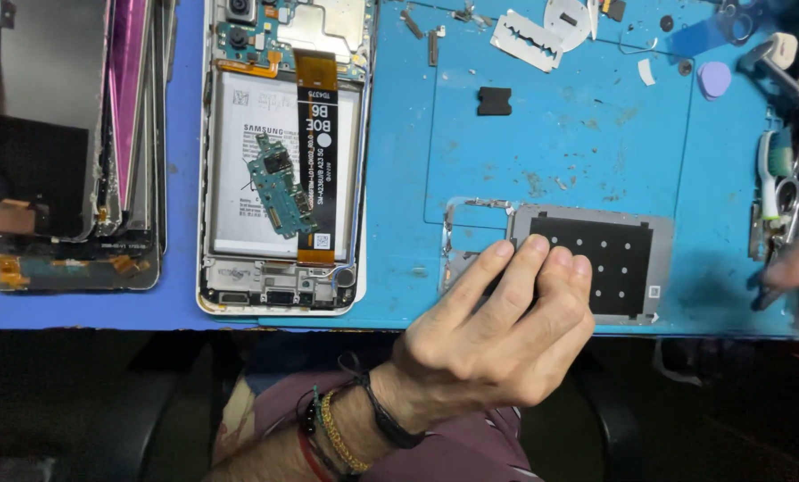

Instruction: Clean adhesive and debris from a smartphone frame using a cloth and precision tools.

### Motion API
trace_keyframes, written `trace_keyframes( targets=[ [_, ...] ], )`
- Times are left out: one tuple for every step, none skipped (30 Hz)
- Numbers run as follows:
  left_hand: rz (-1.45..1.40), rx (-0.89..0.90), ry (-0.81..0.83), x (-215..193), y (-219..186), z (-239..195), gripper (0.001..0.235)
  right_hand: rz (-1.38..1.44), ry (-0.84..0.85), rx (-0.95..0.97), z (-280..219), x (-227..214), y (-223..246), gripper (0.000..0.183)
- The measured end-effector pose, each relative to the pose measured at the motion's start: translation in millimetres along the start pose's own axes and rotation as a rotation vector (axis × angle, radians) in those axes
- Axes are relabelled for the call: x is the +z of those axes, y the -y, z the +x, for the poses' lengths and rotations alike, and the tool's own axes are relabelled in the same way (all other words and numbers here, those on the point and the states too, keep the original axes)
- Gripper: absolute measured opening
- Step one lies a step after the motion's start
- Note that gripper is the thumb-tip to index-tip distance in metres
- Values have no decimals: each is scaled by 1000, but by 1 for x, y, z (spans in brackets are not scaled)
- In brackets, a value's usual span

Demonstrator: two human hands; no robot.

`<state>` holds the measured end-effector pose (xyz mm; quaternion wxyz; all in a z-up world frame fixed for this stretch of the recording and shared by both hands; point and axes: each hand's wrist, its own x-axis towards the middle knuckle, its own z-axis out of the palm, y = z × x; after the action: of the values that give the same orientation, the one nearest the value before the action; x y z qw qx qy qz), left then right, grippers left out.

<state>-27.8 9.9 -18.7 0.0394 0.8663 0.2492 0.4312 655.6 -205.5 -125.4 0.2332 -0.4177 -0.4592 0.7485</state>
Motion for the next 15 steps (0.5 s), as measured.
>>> trace_keyframes(
  targets=[
    [-2,-1,-20,2,1,-1,4,31,45,3,46,56,9,57],
    [1,-10,-18,2,1,-2,4,32,52,8,147,125,38,57],
    [6,-16,-27,2,2,-2,4,-242,-423,-109,212,211,101,46],
    [9,-21,-34,3,2,-2,7,-500,-913,-190,232,312,176,63],
    [9,-28,-31,2,4,-3,7,-499,-908,-184,255,323,186,63],
    [32,-21,-30,2,5,-3,5,-314,-983,-230,277,334,195,41],
    [55,-14,-28,3,7,-3,5,-125,-1053,-276,299,345,205,52],
    [54,-21,-24,3,9,-4,5,-124,-1050,-269,301,343,203,52],
    [71,-17,-34,5,10,-4,5,-196,-1045,-236,302,342,201,47],
    [87,-12,-44,6,11,-4,6,-268,-1041,-204,303,341,198,43],
    [84,-17,-41,7,12,-5,6,-267,-1040,-197,308,350,203,43],
    [105,-8,-35,7,14,-5,5,-327,-1060,-184,314,359,208,39],
    [125,1,-29,8,15,-6,4,-387,-1080,-172,320,367,213,34],
    [124,-5,-26,8,16,-6,4,-385,-1077,-166,320,365,215,34],
    [135,-3,-28,8,18,-6,4,-494,-1034,-147,319,363,216,35]
  ],
)
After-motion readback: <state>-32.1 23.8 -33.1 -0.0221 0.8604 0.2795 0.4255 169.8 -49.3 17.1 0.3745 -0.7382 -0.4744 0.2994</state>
